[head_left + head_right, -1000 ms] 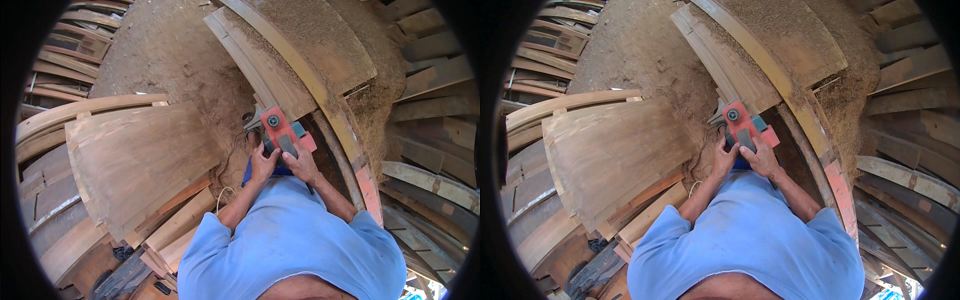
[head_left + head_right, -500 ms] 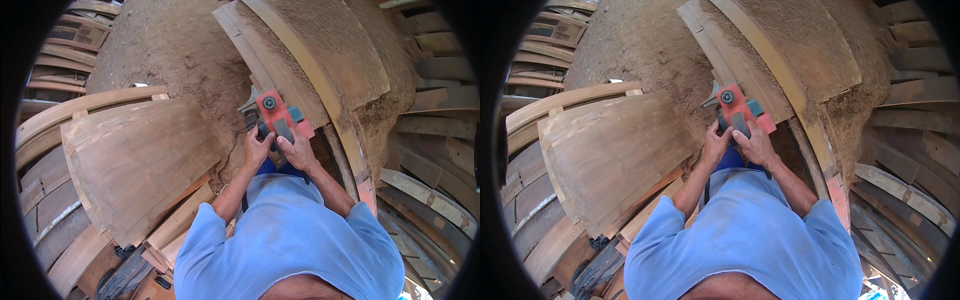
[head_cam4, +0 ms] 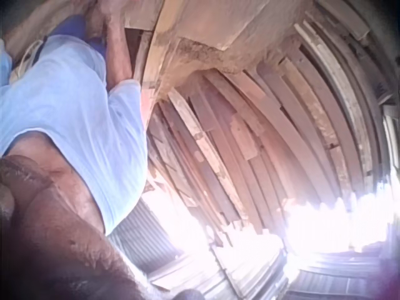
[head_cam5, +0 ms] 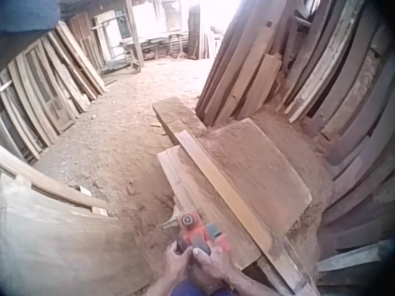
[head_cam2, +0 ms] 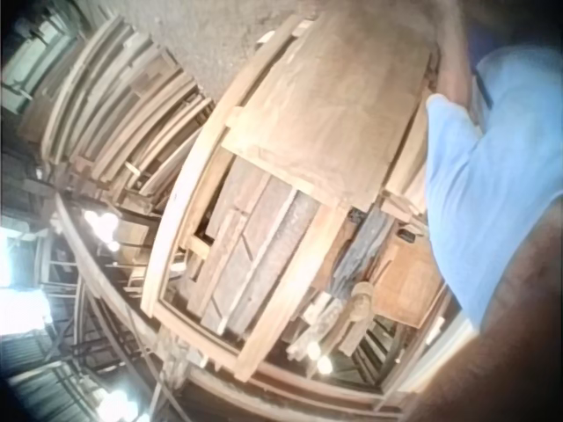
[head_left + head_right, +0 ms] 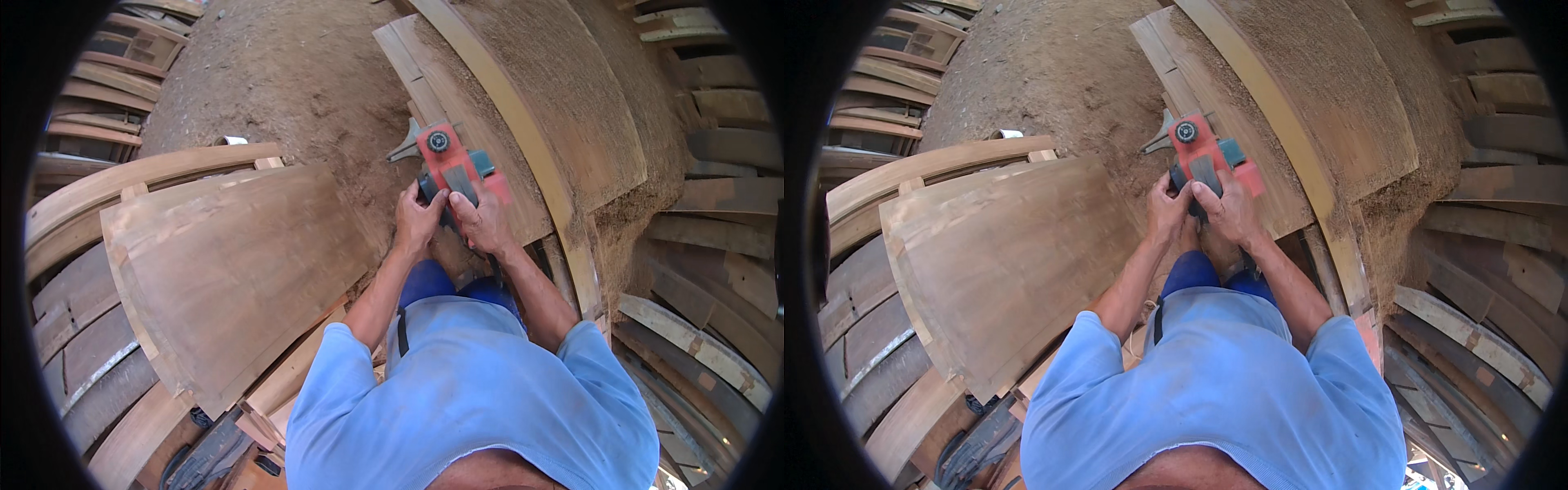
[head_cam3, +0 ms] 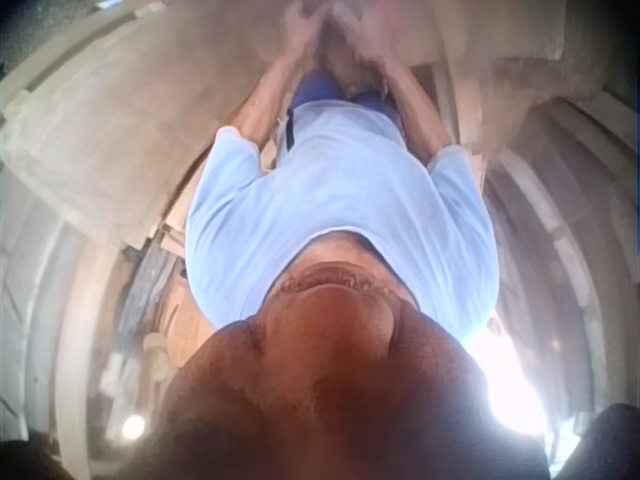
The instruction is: The person uses a belt sander by hand to smooth the surface and edges of a wooden board, then moves the board aside to reveal another piece of wood underneath and clears away sawdust by hand.
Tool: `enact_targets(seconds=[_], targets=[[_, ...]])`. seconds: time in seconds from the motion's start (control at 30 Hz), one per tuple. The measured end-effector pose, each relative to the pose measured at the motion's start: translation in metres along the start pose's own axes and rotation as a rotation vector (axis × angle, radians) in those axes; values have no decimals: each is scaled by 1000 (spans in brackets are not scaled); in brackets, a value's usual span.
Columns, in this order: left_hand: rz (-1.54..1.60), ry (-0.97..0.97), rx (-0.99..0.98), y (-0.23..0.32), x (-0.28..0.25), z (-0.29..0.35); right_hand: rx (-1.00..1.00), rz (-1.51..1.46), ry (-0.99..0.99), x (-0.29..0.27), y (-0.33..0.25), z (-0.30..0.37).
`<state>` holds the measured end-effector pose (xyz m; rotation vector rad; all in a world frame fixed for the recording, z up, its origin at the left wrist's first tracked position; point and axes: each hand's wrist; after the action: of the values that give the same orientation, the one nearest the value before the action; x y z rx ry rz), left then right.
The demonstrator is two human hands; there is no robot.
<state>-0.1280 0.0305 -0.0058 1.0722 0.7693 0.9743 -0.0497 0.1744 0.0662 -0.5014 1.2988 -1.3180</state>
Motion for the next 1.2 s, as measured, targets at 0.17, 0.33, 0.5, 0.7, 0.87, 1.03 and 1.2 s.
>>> enact_targets(seconds=[0.17, 0.33, 0.5, 0.7, 0.87, 1.03, 1.2], targets=[[-95, 76, 15, 0, -14, -40, -8, -4, -1, 7, -17, -38], [-50, 54, 23, 9, -19, -74, 11, 11, 2, 9, -27, -72], [-3, 40, 17, 26, -30, -108, -15, 17, 25, 13, -47, -106], [84, -16, 49, 60, -41, -155, -27, -13, 39, 21, -62, -156], [44, -8, 12, 74, -56, -199, -51, 41, 42, 25, -81, -203], [71, -38, 59, 91, -68, -247, -101, 111, 88, 28, -109, -249], [70, -61, 51, 98, -93, -328, -305, 227, 121, 36, -133, -319]])
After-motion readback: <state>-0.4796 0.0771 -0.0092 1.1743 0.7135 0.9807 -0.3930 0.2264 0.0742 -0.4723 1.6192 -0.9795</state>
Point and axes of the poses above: each hand's wrist, its own z-axis away from the middle knuckle, its own x-axis out of the palm, y = z × x, and after that the axes turned 7 degrees about z, right-handed
